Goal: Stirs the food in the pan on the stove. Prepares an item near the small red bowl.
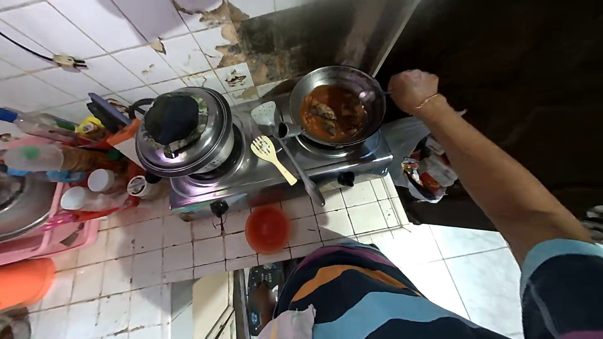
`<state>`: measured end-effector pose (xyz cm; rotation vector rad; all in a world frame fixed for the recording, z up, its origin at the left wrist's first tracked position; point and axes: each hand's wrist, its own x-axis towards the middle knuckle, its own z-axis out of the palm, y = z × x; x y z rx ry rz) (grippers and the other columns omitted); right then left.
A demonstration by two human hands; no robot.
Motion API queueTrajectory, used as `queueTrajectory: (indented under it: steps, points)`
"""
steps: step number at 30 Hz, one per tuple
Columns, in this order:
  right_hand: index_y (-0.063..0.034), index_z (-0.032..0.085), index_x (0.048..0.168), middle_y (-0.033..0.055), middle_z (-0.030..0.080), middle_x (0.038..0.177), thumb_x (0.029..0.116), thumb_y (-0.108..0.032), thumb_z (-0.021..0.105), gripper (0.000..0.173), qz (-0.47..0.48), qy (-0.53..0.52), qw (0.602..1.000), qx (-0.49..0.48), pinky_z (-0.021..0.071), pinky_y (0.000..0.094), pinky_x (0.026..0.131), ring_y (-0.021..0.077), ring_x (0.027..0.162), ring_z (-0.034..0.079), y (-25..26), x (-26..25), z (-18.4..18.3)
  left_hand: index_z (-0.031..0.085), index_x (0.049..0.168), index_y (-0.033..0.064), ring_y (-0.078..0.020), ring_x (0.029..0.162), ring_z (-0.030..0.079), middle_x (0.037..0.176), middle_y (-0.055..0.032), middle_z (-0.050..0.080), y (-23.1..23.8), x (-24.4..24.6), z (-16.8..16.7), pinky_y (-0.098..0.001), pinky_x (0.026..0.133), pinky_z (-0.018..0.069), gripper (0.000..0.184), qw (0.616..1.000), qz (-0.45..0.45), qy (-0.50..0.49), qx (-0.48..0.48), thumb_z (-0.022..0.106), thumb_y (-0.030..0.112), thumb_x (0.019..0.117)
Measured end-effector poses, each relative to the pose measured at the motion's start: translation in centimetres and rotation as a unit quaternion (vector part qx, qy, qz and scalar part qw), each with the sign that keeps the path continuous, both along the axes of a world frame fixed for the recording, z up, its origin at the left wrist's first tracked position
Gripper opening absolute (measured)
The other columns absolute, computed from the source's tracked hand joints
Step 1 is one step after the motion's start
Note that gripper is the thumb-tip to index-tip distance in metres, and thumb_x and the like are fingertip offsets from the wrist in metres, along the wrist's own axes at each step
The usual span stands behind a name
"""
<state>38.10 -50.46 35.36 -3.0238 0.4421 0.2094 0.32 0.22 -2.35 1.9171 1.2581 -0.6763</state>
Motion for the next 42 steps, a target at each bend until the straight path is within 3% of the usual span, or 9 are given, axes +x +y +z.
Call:
queueTrajectory:
  steps: [3, 6, 9, 12, 18, 23, 29, 36, 42]
  points:
    - [0.0035, 0.069, 0.112, 0.0353, 0.067, 0.112, 0.1004, -0.01, 0.06, 0.02, 0.006, 0.042, 0.998, 0.051, 0.0464, 0.0773, 0.081, 0.0584, 0.108, 0.063, 1.4, -0.5, -1.1, 0.029, 0.153, -0.0099, -0.05, 0.125, 0.056, 0.142, -0.0383, 0.049, -0.8, 0.1, 1.7, -0.0588, 0.103, 0.0483, 0.064, 0.997, 0.071, -0.025, 0.023, 0.056, 0.024, 0.1067]
    - [-0.0027, 0.071, 0.115, 0.0317, 0.068, 0.113, 0.0998, -0.008, 0.059, 0.02, 0.044, 0.059, 0.997, 0.037, 0.0471, 0.0749, 0.08, 0.0554, 0.108, 0.064, 2.5, -1.3, -0.7, 0.02, 0.157, -0.0077, -0.0493, 0.125, 0.057, 0.142, -0.0377, 0.049, -0.6, 0.2, 2.2, -0.0578, 0.104, 0.0483, 0.076, 0.99, 0.099, -0.056, 0.087, 0.065, 0.02, 0.1015]
    - [-0.0017, 0.072, 0.112, 0.0326, 0.069, 0.112, 0.1021, -0.009, 0.057, 0.019, 0.052, 0.027, 0.998, -0.002, 0.0474, 0.075, 0.077, 0.0567, 0.105, 0.065, 3.2, -1.9, 1.4, 0.033, 0.153, -0.0094, -0.0482, 0.134, 0.051, 0.145, -0.036, 0.049, -0.2, 0.5, 3.1, -0.0577, 0.113, 0.0402, 0.063, 0.993, 0.038, -0.034, 0.11, 0.058, 0.024, 0.1054]
    - [0.0014, 0.069, 0.117, 0.0328, 0.066, 0.118, 0.1008, -0.006, 0.057, 0.022, 0.05, -0.023, 0.998, 0.011, 0.0472, 0.0753, 0.078, 0.0573, 0.108, 0.064, 4.5, -1.7, 2.6, 0.048, 0.146, -0.0065, -0.0477, 0.133, 0.053, 0.14, -0.0339, 0.054, 0.2, 0.5, 2.9, -0.0591, 0.113, 0.0393, 0.049, 0.995, -0.003, -0.02, 0.1, 0.051, 0.025, 0.1085]
    - [-0.0028, 0.068, 0.122, 0.0315, 0.066, 0.118, 0.0997, -0.006, 0.058, 0.025, 0.102, 0.008, 0.992, 0.07, 0.049, 0.0737, 0.08, 0.0553, 0.109, 0.064, 7.4, -0.1, -1.6, 0.049, 0.145, -0.0065, -0.046, 0.136, 0.05, 0.143, -0.0324, 0.053, -0.3, 1.2, 3.8, -0.0579, 0.114, 0.0375, 0.047, 0.998, -0.035, 0.001, 0.058, 0.047, 0.025, 0.1101]
    - [0.0025, 0.067, 0.116, 0.0331, 0.067, 0.115, 0.0998, -0.004, 0.057, 0.02, 0.062, -0.004, 0.997, 0.034, 0.0499, 0.0718, 0.078, 0.056, 0.107, 0.065, 7.1, 0.8, -0.7, 0.05, 0.143, -0.0089, -0.048, 0.134, 0.051, 0.141, -0.0338, 0.054, 0.2, 0.1, 0.6, -0.0591, 0.113, 0.0388, 0.046, 0.996, -0.02, -0.046, 0.068, 0.05, 0.021, 0.1086]
    - [0.0001, 0.062, 0.132, 0.0332, 0.056, 0.135, 0.0969, 0.004, 0.056, 0.036, 0.134, -0.044, 0.987, 0.077, 0.05, 0.0715, 0.085, 0.0565, 0.114, 0.061, 9.0, 2.6, -2.7, 0.054, 0.139, -0.0099, -0.0486, 0.128, 0.056, 0.133, -0.0342, 0.06, -0.1, -0.5, 1.1, -0.0596, 0.11, 0.0405, 0.045, 0.999, -0.02, -0.018, 0.042, 0.048, 0.024, 0.1098]
    - [0.003, 0.069, 0.117, 0.0339, 0.062, 0.121, 0.0985, -0.001, 0.061, 0.021, 0.209, -0.079, 0.971, 0.081, 0.048, 0.0711, 0.092, 0.0558, 0.114, 0.06, 5.1, -1.1, -3.0, 0.052, 0.142, -0.0075, -0.048, 0.129, 0.055, 0.136, -0.0336, 0.058, 0.1, 0.3, 1.9, -0.0594, 0.111, 0.041, 0.046, 0.998, -0.05, 0.001, 0.044, 0.047, 0.025, 0.1101]
    - [0.0008, 0.073, 0.104, 0.0317, 0.065, 0.11, 0.0954, 0.002, 0.062, 0.013, 0.147, -0.045, 0.986, 0.058, 0.0489, 0.0726, 0.073, 0.0556, 0.099, 0.064, 1.5, -4.9, 1.3, 0.055, 0.138, -0.0079, -0.0492, 0.128, 0.055, 0.134, -0.034, 0.059, -0.1, 0.7, 0.7, -0.0617, 0.109, 0.0408, 0.044, 0.998, -0.038, -0.01, 0.05, 0.048, 0.024, 0.1097]
